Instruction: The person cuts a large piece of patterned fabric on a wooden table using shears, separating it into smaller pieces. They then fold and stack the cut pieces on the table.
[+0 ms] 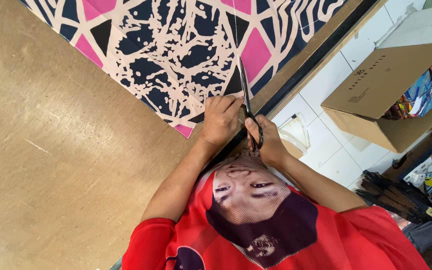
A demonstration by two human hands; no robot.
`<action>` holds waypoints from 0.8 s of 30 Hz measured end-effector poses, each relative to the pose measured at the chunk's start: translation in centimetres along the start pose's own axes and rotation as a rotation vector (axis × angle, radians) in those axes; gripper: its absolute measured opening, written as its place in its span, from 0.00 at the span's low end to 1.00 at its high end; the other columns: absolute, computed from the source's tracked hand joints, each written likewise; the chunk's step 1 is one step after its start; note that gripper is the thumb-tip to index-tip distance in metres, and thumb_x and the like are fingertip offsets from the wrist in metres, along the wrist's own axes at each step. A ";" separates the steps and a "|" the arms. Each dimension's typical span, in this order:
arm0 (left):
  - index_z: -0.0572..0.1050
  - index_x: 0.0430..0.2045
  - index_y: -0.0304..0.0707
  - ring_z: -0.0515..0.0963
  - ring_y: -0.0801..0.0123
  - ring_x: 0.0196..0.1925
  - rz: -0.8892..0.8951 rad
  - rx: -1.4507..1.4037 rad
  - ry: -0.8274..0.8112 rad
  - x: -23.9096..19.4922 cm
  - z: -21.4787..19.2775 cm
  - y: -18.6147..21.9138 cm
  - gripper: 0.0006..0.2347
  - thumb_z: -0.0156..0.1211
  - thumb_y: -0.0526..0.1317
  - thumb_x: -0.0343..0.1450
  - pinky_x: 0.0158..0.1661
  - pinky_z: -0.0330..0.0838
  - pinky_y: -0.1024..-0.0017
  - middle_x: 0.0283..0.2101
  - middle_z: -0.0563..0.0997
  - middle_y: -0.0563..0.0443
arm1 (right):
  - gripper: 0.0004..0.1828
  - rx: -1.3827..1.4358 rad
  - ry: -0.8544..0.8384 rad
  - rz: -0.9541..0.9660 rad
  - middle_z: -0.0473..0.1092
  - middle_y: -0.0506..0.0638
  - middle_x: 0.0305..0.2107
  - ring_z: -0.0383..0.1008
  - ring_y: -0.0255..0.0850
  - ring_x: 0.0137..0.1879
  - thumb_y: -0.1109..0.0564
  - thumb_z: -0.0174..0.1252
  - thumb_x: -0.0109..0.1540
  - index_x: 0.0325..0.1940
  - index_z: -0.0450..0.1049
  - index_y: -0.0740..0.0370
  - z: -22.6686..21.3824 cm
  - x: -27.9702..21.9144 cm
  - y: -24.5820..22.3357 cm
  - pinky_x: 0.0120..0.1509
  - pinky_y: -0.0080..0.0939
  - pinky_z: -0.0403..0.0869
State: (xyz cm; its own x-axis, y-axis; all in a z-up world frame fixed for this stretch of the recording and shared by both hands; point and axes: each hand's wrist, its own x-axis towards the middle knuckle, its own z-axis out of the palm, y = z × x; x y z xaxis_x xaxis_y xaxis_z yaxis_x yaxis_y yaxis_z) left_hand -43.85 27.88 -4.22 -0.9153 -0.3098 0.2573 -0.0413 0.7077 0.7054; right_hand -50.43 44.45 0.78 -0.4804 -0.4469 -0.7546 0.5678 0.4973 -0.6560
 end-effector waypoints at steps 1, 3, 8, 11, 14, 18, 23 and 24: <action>0.80 0.44 0.36 0.75 0.63 0.43 -0.009 -0.012 0.005 -0.1 0.0 0.1 0.14 0.64 0.29 0.65 0.47 0.64 0.64 0.43 0.78 0.52 | 0.25 -0.018 -0.006 -0.032 0.64 0.44 0.17 0.64 0.30 0.21 0.36 0.53 0.68 0.32 0.65 0.59 0.1 0.3 -0.2 0.25 0.31 0.65; 0.80 0.44 0.36 0.77 0.63 0.44 -0.030 -0.035 0.017 -0.1 -0.1 0.3 0.14 0.63 0.29 0.65 0.46 0.65 0.63 0.44 0.79 0.52 | 0.25 -0.053 0.008 -0.048 0.64 0.43 0.17 0.64 0.30 0.22 0.36 0.53 0.68 0.33 0.65 0.59 0.2 0.6 -0.2 0.25 0.31 0.64; 0.77 0.47 0.31 0.78 0.51 0.52 -0.053 -0.087 0.112 1.9 -2.6 -0.9 0.12 0.61 0.32 0.70 0.54 0.69 0.61 0.52 0.77 0.40 | 0.24 0.027 0.046 0.020 0.65 0.45 0.19 0.65 0.31 0.20 0.37 0.56 0.65 0.34 0.67 0.61 1.0 1.1 0.4 0.22 0.33 0.65; 0.63 0.68 0.23 0.61 0.39 0.75 -0.152 0.255 0.130 4.3 -4.2 -4.2 0.24 0.59 0.34 0.76 0.74 0.54 0.49 0.72 0.61 0.27 | 0.24 0.123 0.059 0.021 0.66 0.46 0.20 0.66 0.31 0.21 0.38 0.58 0.65 0.35 0.65 0.62 1.0 1.3 1.1 0.20 0.33 0.64; 0.52 0.75 0.22 0.40 0.37 0.81 -0.366 0.442 -0.056 5.9 -5.2 -7.3 0.31 0.56 0.46 0.82 0.78 0.37 0.45 0.79 0.44 0.27 | 0.25 0.139 0.045 0.003 0.65 0.46 0.19 0.67 0.32 0.21 0.37 0.58 0.65 0.35 0.65 0.61 0.8 1.3 1.1 0.22 0.33 0.65; 0.55 0.72 0.25 0.40 0.36 0.79 -0.460 0.469 -0.186 6.4 -6.3 -8.5 0.32 0.51 0.55 0.80 0.74 0.36 0.43 0.77 0.44 0.27 | 0.24 0.107 0.034 0.000 0.65 0.45 0.20 0.66 0.30 0.23 0.35 0.55 0.67 0.35 0.66 0.59 1.0 2.4 -0.4 0.27 0.31 0.67; 0.57 0.73 0.29 0.41 0.35 0.79 -0.455 0.482 -0.219 6.1 -6.6 -7.7 0.32 0.47 0.59 0.81 0.74 0.37 0.43 0.77 0.45 0.26 | 0.25 0.104 0.021 -0.074 0.65 0.43 0.23 0.68 0.29 0.27 0.36 0.53 0.70 0.33 0.65 0.60 1.6 3.0 -1.4 0.30 0.30 0.69; 0.58 0.73 0.30 0.41 0.34 0.79 -0.455 0.477 -0.217 6.3 -6.6 -7.6 0.33 0.47 0.59 0.80 0.74 0.36 0.43 0.77 0.45 0.26 | 0.25 0.114 0.019 -0.062 0.64 0.44 0.23 0.67 0.30 0.26 0.36 0.53 0.69 0.34 0.66 0.59 1.7 3.1 -1.7 0.29 0.31 0.68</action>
State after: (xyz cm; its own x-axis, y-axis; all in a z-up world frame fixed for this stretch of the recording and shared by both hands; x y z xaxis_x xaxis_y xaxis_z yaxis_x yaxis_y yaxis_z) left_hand -46.67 16.32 -3.57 -0.8228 -0.5428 -0.1682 -0.5658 0.7549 0.3316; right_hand -51.72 40.92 -0.47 -0.5291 -0.4597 -0.7133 0.6079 0.3811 -0.6966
